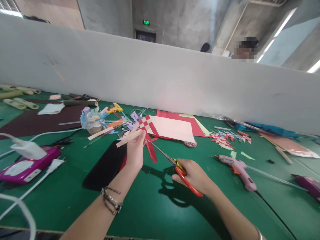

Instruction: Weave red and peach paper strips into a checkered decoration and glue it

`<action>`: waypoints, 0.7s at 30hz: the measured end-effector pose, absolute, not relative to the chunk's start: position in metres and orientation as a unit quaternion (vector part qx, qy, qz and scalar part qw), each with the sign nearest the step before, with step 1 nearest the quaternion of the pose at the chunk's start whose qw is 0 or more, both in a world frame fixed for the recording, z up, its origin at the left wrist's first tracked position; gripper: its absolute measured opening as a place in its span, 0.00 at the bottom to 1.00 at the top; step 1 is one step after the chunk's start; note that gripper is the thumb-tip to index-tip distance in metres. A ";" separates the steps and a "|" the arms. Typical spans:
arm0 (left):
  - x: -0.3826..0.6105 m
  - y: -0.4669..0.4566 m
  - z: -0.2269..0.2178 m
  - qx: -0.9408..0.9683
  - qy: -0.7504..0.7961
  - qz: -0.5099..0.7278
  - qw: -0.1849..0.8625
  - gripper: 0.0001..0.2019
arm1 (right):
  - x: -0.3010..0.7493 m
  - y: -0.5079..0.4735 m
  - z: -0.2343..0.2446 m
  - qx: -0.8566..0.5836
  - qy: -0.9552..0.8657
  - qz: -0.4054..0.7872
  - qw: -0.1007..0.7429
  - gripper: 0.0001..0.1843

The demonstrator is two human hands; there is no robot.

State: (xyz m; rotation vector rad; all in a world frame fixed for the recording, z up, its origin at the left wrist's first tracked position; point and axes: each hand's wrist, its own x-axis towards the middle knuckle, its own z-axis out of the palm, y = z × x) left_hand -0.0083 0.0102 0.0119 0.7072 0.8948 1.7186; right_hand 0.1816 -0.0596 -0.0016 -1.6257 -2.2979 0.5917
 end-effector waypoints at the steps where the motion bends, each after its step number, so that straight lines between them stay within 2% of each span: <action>1: -0.008 0.010 0.012 0.293 0.368 0.715 0.517 0.18 | 0.181 -0.060 -0.001 -0.560 -0.792 0.205 0.132 0.24; 21: -0.002 0.008 0.010 0.297 0.365 0.705 0.530 0.17 | 0.182 -0.058 -0.003 -0.564 -0.787 0.207 0.142 0.23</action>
